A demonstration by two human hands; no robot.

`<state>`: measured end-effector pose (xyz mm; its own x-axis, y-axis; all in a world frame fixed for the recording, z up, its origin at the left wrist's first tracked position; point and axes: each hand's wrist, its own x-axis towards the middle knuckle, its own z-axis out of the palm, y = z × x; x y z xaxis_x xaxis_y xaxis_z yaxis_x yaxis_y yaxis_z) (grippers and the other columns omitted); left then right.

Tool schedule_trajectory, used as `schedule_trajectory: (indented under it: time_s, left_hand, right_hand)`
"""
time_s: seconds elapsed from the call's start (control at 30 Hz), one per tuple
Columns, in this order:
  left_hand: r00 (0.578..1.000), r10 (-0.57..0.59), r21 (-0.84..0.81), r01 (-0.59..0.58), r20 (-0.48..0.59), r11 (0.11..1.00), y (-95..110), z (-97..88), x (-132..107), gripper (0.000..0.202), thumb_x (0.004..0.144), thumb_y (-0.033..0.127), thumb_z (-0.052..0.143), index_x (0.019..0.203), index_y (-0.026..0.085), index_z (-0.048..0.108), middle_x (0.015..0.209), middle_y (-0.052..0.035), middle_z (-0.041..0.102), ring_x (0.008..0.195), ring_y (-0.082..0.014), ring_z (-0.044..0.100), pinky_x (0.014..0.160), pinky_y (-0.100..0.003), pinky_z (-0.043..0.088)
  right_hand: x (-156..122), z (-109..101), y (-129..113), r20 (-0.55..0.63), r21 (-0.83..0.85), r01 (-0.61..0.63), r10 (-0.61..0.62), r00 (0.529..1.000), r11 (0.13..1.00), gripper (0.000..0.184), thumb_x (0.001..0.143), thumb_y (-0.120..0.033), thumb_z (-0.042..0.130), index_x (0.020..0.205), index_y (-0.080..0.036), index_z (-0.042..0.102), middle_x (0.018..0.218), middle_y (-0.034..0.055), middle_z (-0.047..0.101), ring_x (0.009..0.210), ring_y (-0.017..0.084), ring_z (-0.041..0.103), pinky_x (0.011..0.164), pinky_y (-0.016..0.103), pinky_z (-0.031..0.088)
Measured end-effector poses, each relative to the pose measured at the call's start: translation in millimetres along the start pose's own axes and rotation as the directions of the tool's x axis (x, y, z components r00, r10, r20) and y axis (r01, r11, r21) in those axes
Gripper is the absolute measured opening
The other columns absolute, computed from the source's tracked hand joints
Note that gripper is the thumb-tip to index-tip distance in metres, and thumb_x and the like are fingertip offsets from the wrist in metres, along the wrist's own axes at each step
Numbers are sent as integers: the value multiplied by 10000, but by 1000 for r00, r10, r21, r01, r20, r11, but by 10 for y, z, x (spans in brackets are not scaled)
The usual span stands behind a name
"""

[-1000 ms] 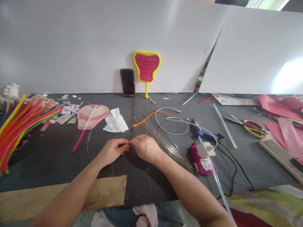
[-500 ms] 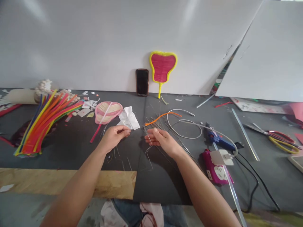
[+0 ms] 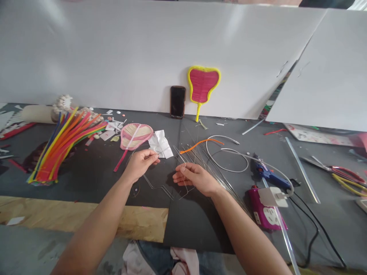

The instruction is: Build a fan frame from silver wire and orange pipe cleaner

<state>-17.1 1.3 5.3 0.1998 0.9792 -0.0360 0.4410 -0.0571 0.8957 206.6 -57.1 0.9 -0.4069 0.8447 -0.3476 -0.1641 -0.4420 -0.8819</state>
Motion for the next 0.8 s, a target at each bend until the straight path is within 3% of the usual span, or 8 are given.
schedule_trajectory:
  time_s: [0.13, 0.23, 0.3, 0.47, 0.57, 0.63, 0.8]
  left_hand:
    - [1000, -30, -33, 30, -7, 999, 1, 51, -17, 207, 755, 363, 546, 741, 176, 633, 685, -32, 696, 628, -163, 638, 612, -260, 451]
    - [998, -55, -116, 56, 16, 992, -6, 70, -9, 205, 743, 361, 558, 732, 170, 628, 673, -37, 694, 605, -157, 632, 588, -254, 452]
    - [996, -77, -176, 82, 34, 981, -15, 58, 4, 207, 729, 364, 572, 739, 166, 629, 667, -40, 693, 598, -157, 631, 566, -250, 449]
    - [994, -89, -256, 69, -66, 964, -46, -20, 74, 270, 642, 399, 670, 758, 156, 656, 641, -30, 683, 609, -157, 624, 624, -264, 470]
    - [995, -83, -336, 61, -50, 940, -28, -54, 149, 296, 579, 409, 715, 714, 154, 650, 625, -23, 665, 604, -156, 610, 630, -273, 484]
    - [996, -89, -389, 72, -26, 918, 16, -73, 164, 317, 538, 400, 743, 712, 156, 642, 620, -11, 655, 603, -144, 596, 633, -264, 484]
    - [996, -71, -435, 40, -56, 900, 139, -138, 103, 336, 503, 379, 774, 714, 167, 621, 623, 16, 635, 637, -144, 588, 665, -266, 483]
  right_hand:
    - [-1, -25, 24, 10, 16, 30, -30, 1000, 999, 246, 813, -407, 594, 894, -175, 575, 776, 34, 669, 717, 132, 652, 721, 292, 523]
    - [13, -52, 43, -9, 15, 67, -66, 998, 998, 297, 824, -445, 564, 912, -163, 600, 795, 56, 672, 747, 147, 651, 744, 311, 521]
    - [26, -65, 45, -67, 33, 108, -106, 992, 994, 363, 820, -491, 544, 948, -158, 610, 829, 80, 673, 786, 166, 648, 757, 329, 518]
    - [56, -122, -60, -215, -29, 266, -266, 940, 963, 386, 800, -518, 545, 964, -177, 620, 938, 81, 641, 886, 178, 609, 774, 324, 506]
    - [26, -192, -203, -285, -243, 349, -410, 866, 905, 347, 814, -498, 520, 945, -192, 620, 973, 49, 616, 912, 164, 566, 789, 304, 482]
    - [-62, -211, -277, -306, -399, 329, -463, 832, 856, 337, 832, -474, 497, 991, -201, 612, 918, 24, 617, 844, 143, 554, 764, 282, 463]
    - [-486, -176, -226, -285, -580, 241, -471, 835, 778, 328, 843, -408, 486, 1064, -191, 596, 912, 22, 626, 766, 130, 547, 716, 272, 438]
